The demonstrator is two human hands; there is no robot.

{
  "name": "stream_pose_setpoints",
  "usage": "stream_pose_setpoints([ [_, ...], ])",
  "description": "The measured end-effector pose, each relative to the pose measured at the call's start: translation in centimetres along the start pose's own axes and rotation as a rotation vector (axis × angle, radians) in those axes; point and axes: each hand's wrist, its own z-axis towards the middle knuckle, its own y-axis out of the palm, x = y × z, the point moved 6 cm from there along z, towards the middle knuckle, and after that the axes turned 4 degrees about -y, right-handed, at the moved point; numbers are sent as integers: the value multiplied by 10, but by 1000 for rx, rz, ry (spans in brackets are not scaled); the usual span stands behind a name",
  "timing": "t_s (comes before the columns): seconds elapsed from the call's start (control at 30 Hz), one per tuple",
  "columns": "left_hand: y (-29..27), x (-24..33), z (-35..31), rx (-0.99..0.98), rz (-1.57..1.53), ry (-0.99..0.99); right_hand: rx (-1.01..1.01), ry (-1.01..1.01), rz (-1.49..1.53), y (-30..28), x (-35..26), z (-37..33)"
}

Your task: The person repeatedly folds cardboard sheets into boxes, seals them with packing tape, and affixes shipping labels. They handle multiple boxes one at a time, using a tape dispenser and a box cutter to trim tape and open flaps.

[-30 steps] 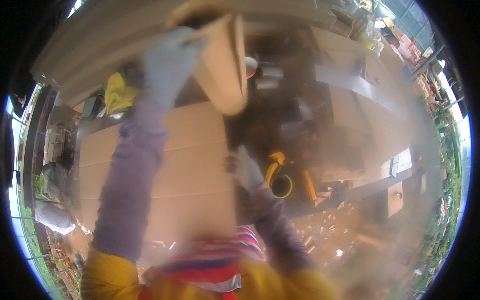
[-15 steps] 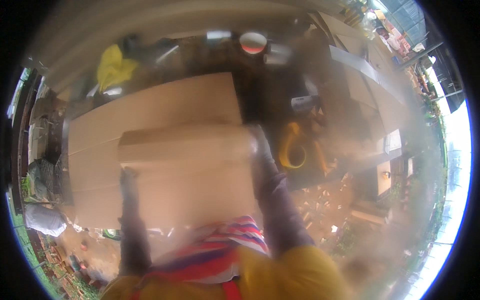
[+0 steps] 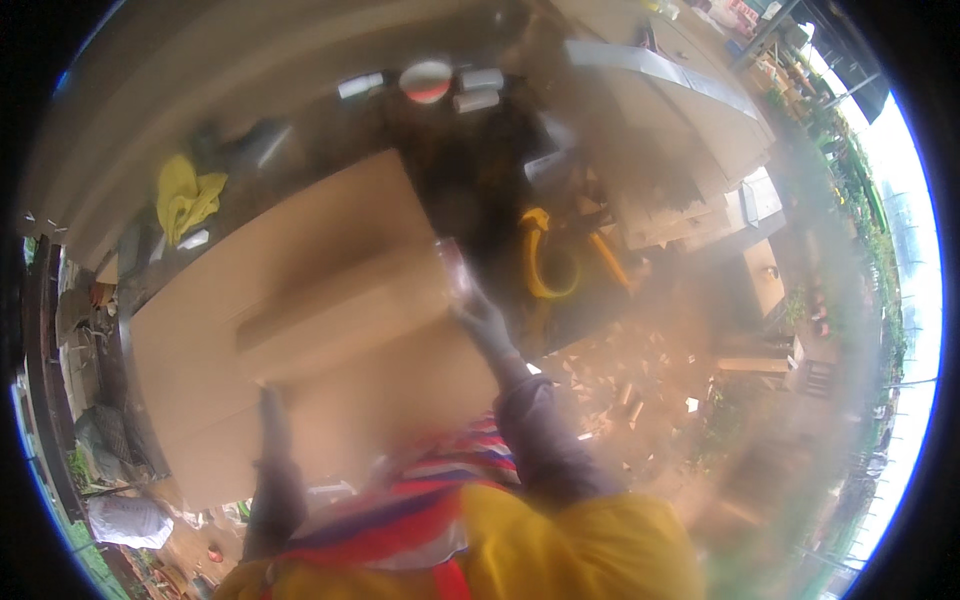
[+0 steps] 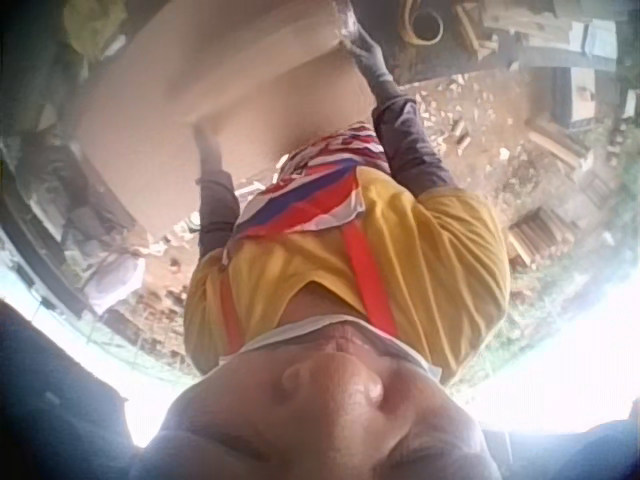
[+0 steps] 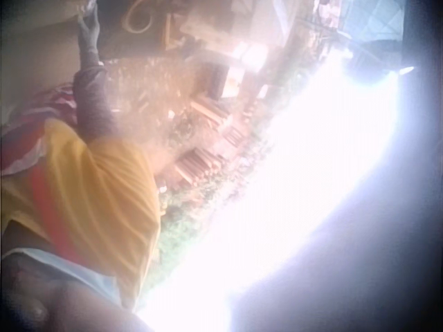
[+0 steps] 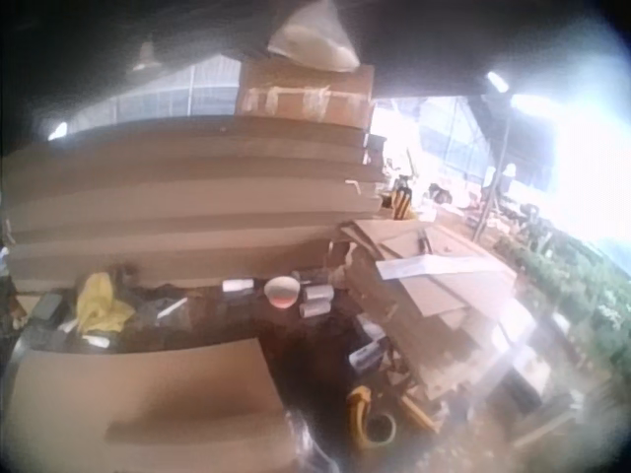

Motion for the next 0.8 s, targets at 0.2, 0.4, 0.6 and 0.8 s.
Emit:
stream_pose_setpoints([
  [0.2,18,4,13,99,-80,-4,116,-214,-646,-56,-82,7],
  [0.4,3,22,-1,34,-121,-23,722,-220,-1723,-250,-141,3],
  [0.6,-2,38,-14,21,-105,-48,425,57,-1797,-310,-60,48],
  [0.8,8,54,-28,-25,-126,-37,563,-188,-1329,-281,-93,-12],
])
